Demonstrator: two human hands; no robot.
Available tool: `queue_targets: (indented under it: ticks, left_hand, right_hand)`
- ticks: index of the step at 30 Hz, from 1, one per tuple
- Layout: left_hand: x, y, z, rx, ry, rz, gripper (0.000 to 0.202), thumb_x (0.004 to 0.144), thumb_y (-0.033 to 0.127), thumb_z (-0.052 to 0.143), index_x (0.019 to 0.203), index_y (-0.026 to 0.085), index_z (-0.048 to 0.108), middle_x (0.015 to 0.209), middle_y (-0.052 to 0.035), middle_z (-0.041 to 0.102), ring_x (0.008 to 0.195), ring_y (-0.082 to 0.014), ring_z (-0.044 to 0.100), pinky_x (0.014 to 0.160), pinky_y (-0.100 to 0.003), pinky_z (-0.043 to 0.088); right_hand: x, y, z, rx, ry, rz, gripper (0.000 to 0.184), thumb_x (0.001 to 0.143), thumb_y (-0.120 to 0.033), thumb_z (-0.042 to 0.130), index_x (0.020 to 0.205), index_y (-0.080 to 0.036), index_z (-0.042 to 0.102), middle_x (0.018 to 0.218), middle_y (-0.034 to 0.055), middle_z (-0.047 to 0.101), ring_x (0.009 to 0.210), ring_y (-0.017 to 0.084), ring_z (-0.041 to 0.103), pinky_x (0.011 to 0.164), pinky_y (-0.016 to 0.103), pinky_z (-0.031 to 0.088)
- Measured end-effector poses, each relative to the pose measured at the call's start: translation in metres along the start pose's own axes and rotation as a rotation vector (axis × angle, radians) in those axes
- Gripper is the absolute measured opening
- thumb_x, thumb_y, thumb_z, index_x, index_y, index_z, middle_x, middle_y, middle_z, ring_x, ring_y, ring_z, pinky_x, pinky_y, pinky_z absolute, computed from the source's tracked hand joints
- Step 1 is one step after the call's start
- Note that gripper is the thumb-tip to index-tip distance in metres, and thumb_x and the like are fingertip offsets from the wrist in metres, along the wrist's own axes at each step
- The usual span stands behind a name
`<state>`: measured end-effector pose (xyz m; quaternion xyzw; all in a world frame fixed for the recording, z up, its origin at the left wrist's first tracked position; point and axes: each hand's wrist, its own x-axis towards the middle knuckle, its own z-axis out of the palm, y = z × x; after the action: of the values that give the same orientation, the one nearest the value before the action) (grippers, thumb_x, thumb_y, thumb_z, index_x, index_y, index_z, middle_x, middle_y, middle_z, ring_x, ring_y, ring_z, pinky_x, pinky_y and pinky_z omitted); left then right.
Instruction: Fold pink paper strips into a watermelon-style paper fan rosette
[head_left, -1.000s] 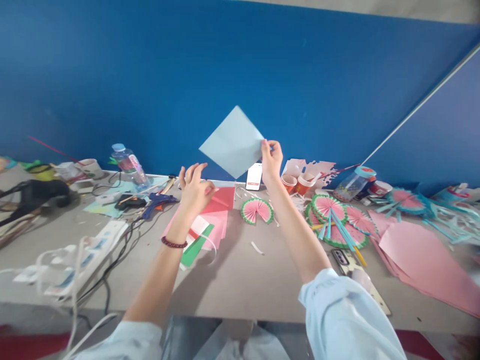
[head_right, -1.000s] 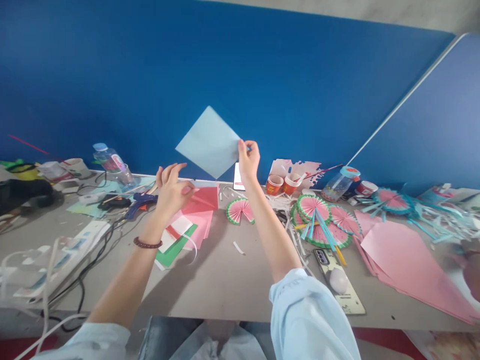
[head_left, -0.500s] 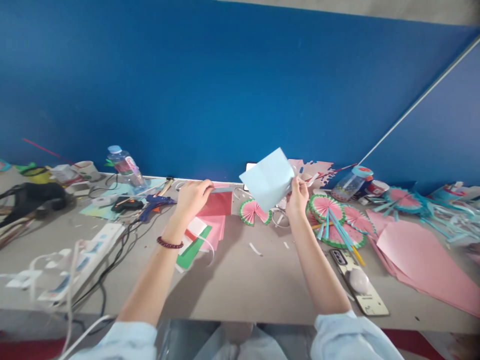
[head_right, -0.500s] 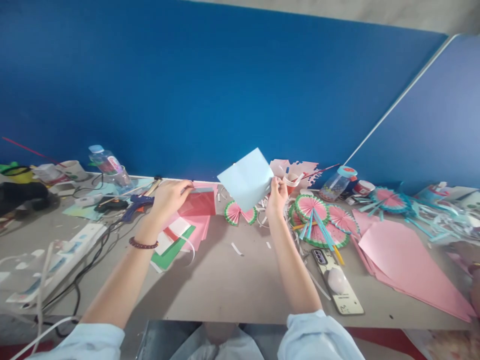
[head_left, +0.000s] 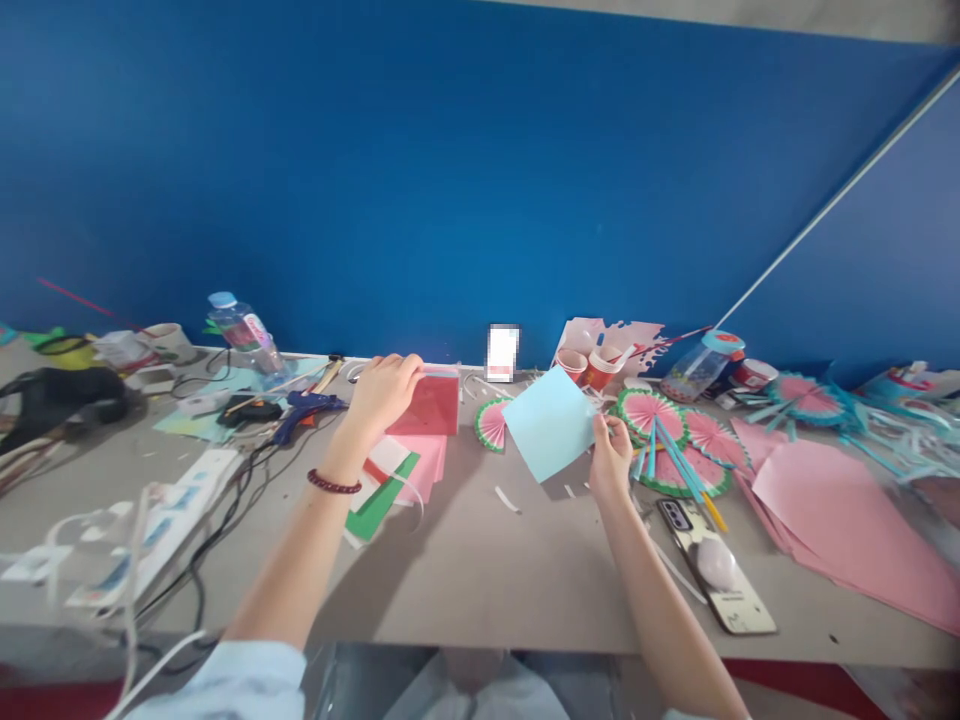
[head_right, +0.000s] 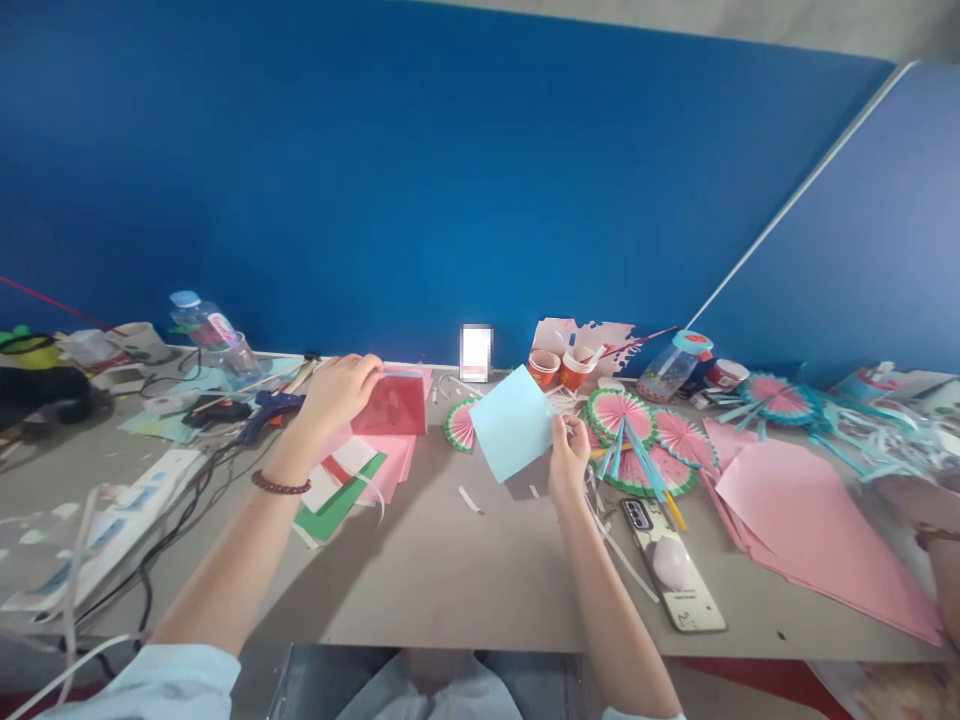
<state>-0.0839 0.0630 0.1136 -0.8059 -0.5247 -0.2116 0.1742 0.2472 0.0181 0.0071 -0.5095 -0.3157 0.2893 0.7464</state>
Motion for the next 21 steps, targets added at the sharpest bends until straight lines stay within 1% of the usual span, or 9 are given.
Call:
queue_targets:
  ticks: [4, 7, 8, 11, 12, 13, 16, 18, 21]
  left_hand:
    - [0.003, 0.001, -0.010, -0.022, -0.073, -0.016, 0.020, 0.091, 0.022, 0.038, 0.087, 0.022, 0.058, 0.076, -0.0057, 0.069, 0.070, -0.0239, 0.062, 0.071, -0.035, 0.038]
    - [0.003, 0.000, -0.018, -0.065, -0.130, -0.018, 0.015, 0.088, 0.024, 0.043, 0.085, 0.024, 0.058, 0.076, -0.0034, 0.069, 0.069, -0.0222, 0.062, 0.068, -0.033, 0.039]
    - [0.003, -0.001, -0.021, -0.085, -0.139, -0.006, 0.014, 0.087, 0.025, 0.045, 0.083, 0.024, 0.058, 0.080, -0.0033, 0.069, 0.071, -0.0218, 0.062, 0.068, -0.032, 0.040]
    - [0.001, -0.003, -0.024, -0.132, -0.130, 0.061, 0.014, 0.085, 0.024, 0.047, 0.076, 0.023, 0.058, 0.099, -0.0046, 0.068, 0.088, -0.0226, 0.062, 0.075, -0.032, 0.041]
    - [0.001, -0.004, -0.024, -0.146, -0.134, 0.077, 0.015, 0.085, 0.024, 0.047, 0.075, 0.023, 0.058, 0.101, -0.0044, 0.068, 0.091, -0.0227, 0.061, 0.076, -0.032, 0.041]
    - [0.001, -0.004, -0.023, -0.156, -0.148, 0.077, 0.015, 0.085, 0.025, 0.046, 0.076, 0.023, 0.058, 0.098, -0.0039, 0.068, 0.088, -0.0224, 0.062, 0.075, -0.032, 0.042]
    - [0.005, -0.004, -0.017, -0.139, -0.178, -0.006, 0.014, 0.085, 0.025, 0.045, 0.082, 0.025, 0.059, 0.074, -0.0014, 0.069, 0.065, -0.0206, 0.062, 0.063, -0.030, 0.040]
    - [0.011, -0.005, -0.011, -0.095, -0.135, -0.078, 0.014, 0.086, 0.025, 0.045, 0.084, 0.025, 0.059, 0.066, -0.0010, 0.068, 0.057, -0.0203, 0.060, 0.058, -0.029, 0.038]
    - [0.024, -0.013, -0.001, -0.092, -0.043, -0.174, 0.013, 0.087, 0.026, 0.046, 0.085, 0.024, 0.059, 0.065, -0.0017, 0.068, 0.056, -0.0203, 0.059, 0.056, -0.028, 0.036]
  right_hand:
    - [0.000, 0.006, -0.002, -0.008, 0.003, 0.022, 0.043, 0.064, -0.058, 0.069, 0.073, -0.021, 0.048, 0.054, -0.0088, 0.041, 0.044, 0.007, 0.032, 0.043, 0.020, 0.026]
    - [-0.002, 0.007, -0.003, -0.018, -0.013, 0.039, 0.043, 0.064, -0.058, 0.069, 0.073, -0.022, 0.048, 0.051, -0.0099, 0.036, 0.042, 0.007, 0.028, 0.042, 0.020, 0.023]
    - [-0.002, 0.007, -0.004, -0.020, -0.019, 0.042, 0.043, 0.065, -0.058, 0.069, 0.073, -0.022, 0.048, 0.050, -0.0101, 0.035, 0.042, 0.007, 0.027, 0.042, 0.021, 0.022]
    - [-0.003, 0.007, -0.005, -0.025, -0.031, 0.038, 0.042, 0.066, -0.057, 0.068, 0.073, -0.022, 0.047, 0.050, -0.0103, 0.032, 0.042, 0.007, 0.024, 0.042, 0.021, 0.021]
    - [-0.004, 0.007, -0.005, -0.030, -0.034, 0.034, 0.042, 0.067, -0.057, 0.068, 0.073, -0.022, 0.047, 0.050, -0.0103, 0.032, 0.042, 0.007, 0.024, 0.042, 0.021, 0.021]
    - [-0.004, 0.007, -0.005, -0.036, -0.038, 0.027, 0.041, 0.068, -0.057, 0.068, 0.073, -0.022, 0.047, 0.050, -0.0102, 0.031, 0.043, 0.007, 0.024, 0.042, 0.021, 0.021]
    - [-0.006, 0.006, -0.004, -0.069, -0.051, 0.000, 0.039, 0.069, -0.056, 0.066, 0.073, -0.022, 0.048, 0.051, -0.0098, 0.032, 0.044, 0.007, 0.023, 0.043, 0.021, 0.020]
    - [-0.007, 0.005, -0.003, -0.079, -0.054, -0.012, 0.039, 0.070, -0.056, 0.066, 0.073, -0.021, 0.048, 0.052, -0.0094, 0.033, 0.044, 0.007, 0.024, 0.043, 0.021, 0.020]
    - [-0.007, 0.006, -0.003, -0.074, -0.054, -0.007, 0.041, 0.069, -0.057, 0.066, 0.073, -0.021, 0.047, 0.053, -0.0092, 0.035, 0.044, 0.006, 0.025, 0.043, 0.021, 0.021]
